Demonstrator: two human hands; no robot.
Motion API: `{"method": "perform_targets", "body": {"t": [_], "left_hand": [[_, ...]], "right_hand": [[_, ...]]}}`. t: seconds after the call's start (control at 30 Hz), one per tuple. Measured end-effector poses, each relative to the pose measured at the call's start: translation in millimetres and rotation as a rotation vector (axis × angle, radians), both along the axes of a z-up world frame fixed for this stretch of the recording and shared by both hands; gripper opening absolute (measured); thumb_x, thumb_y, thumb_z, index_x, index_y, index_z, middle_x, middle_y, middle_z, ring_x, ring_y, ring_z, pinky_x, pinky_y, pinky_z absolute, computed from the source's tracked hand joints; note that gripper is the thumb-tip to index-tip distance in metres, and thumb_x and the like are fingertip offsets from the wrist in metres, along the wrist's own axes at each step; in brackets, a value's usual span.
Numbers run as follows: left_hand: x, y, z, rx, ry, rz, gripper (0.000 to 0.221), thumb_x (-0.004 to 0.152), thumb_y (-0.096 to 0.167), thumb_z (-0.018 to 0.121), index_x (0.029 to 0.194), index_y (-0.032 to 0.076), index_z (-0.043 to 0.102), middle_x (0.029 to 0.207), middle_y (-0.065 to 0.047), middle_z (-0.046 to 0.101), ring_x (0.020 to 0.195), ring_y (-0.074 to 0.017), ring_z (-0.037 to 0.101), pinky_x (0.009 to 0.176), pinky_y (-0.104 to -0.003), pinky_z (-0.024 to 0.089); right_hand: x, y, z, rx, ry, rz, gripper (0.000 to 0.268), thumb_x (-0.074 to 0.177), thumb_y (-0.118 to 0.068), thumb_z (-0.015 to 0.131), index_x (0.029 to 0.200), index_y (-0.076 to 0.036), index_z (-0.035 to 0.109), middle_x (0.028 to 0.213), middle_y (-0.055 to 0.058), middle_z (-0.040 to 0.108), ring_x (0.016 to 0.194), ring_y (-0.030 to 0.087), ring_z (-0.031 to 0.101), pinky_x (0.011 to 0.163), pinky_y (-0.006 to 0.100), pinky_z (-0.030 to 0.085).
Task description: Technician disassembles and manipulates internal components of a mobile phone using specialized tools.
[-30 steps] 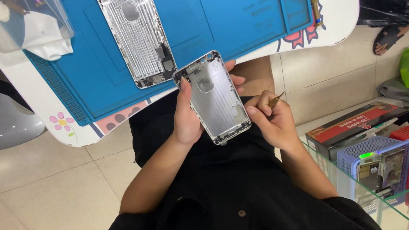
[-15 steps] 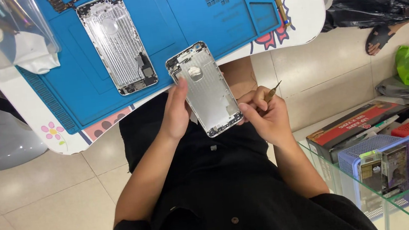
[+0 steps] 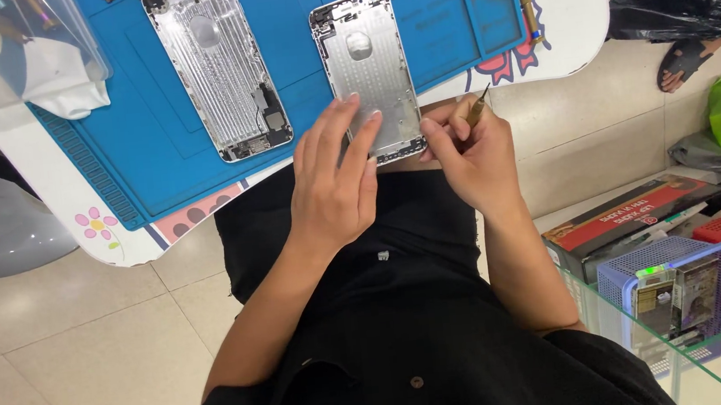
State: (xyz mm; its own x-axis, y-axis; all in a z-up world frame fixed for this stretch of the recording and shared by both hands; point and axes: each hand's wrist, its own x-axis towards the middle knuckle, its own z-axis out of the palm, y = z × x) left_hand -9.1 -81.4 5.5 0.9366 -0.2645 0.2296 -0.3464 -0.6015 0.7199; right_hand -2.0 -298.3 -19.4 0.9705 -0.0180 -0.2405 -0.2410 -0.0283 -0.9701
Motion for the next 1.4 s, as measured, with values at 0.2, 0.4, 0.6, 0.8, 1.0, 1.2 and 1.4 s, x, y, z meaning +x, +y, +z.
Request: {"method": "perform_targets", "body": {"t": [0.2, 0.4, 0.6, 0.8, 1.0, 1.2, 1.4], "left_hand": [[15.0, -7.3, -5.7, 0.097, 0.063, -0.005, 0.052, 0.102, 0.024, 0.058, 0.152, 0.009, 0.053, 0.163, -0.013, 0.042, 0.154, -0.0332, 0.039, 0.126, -0.055, 0.03], [31.4, -10.2, -9.5, 0.163, 0.034, -0.004, 0.051, 0.102, 0.03, 0.063, 0.149, 0.01, 0.058, 0.158, -0.01, 0.049, 0.151, -0.0303, 0.043, 0.124, -0.053, 0.029], [39.3, -6.3, -10.2, 0.22, 0.007, -0.001, 0.047, 0.103, 0.032, 0.069, 0.145, 0.011, 0.064, 0.151, -0.006, 0.058, 0.14, -0.0225, 0.054, 0.109, -0.041, 0.038], [46.5, -2.9, -10.8, 0.261, -0.034, -0.018, 0.044, 0.108, 0.038, 0.061, 0.144, 0.012, 0.066, 0.148, -0.005, 0.059, 0.134, -0.0202, 0.057, 0.103, -0.039, 0.04], [47.3, -0.1, -7.1, 0.256, 0.018, -0.045, 0.046, 0.11, 0.039, 0.057, 0.145, 0.01, 0.064, 0.149, -0.005, 0.059, 0.135, -0.0191, 0.058, 0.104, -0.04, 0.04], [52.8, 1.2, -0.2, 0.272, 0.084, -0.083, 0.046, 0.11, 0.038, 0.06, 0.146, 0.01, 0.065, 0.154, -0.006, 0.055, 0.143, -0.0195, 0.053, 0.105, -0.042, 0.039], [52.3, 3.7, -4.8, 0.268, 0.053, -0.091, 0.044, 0.113, 0.039, 0.062, 0.147, 0.01, 0.067, 0.156, -0.006, 0.055, 0.146, -0.0205, 0.049, 0.107, -0.041, 0.038]], "right_hand": [[12.4, -4.7, 44.1, -0.414, -0.11, 0.079, 0.021, 0.111, -0.003, 0.056, 0.097, -0.003, 0.04, 0.112, 0.016, 0.07, 0.078, 0.013, 0.065, 0.071, 0.025, 0.055], [11.9, -33.4, 41.3, -0.294, -0.188, 0.033, 0.011, 0.126, -0.008, 0.036, 0.116, -0.003, 0.037, 0.091, 0.009, 0.053, 0.074, 0.011, 0.047, 0.07, 0.022, 0.041], [77.8, 11.6, 73.0, -0.236, -0.141, 0.002, 0.021, 0.113, -0.004, 0.052, 0.126, -0.009, 0.036, 0.09, 0.005, 0.056, 0.068, 0.004, 0.048, 0.062, 0.017, 0.037], [120.9, 32.6, 63.5, -0.174, -0.194, 0.233, 0.053, 0.088, -0.005, 0.077, 0.131, 0.001, 0.046, 0.109, 0.013, 0.058, 0.081, 0.013, 0.054, 0.071, 0.018, 0.047], [127.5, 40.0, 26.4, -0.03, -0.303, 0.152, 0.026, 0.112, -0.026, 0.059, 0.116, 0.0, 0.056, 0.1, 0.007, 0.062, 0.07, 0.01, 0.067, 0.062, 0.018, 0.054], [126.8, 38.7, 3.4, -0.318, -0.401, 0.257, 0.032, 0.12, -0.03, 0.049, 0.116, 0.002, 0.055, 0.092, 0.012, 0.06, 0.071, 0.019, 0.06, 0.065, 0.026, 0.049], [126.0, 47.6, 6.5, -0.307, -0.4, 0.234, 0.039, 0.119, -0.039, 0.05, 0.117, 0.0, 0.05, 0.096, 0.013, 0.059, 0.068, 0.012, 0.059, 0.061, 0.021, 0.048]]}}
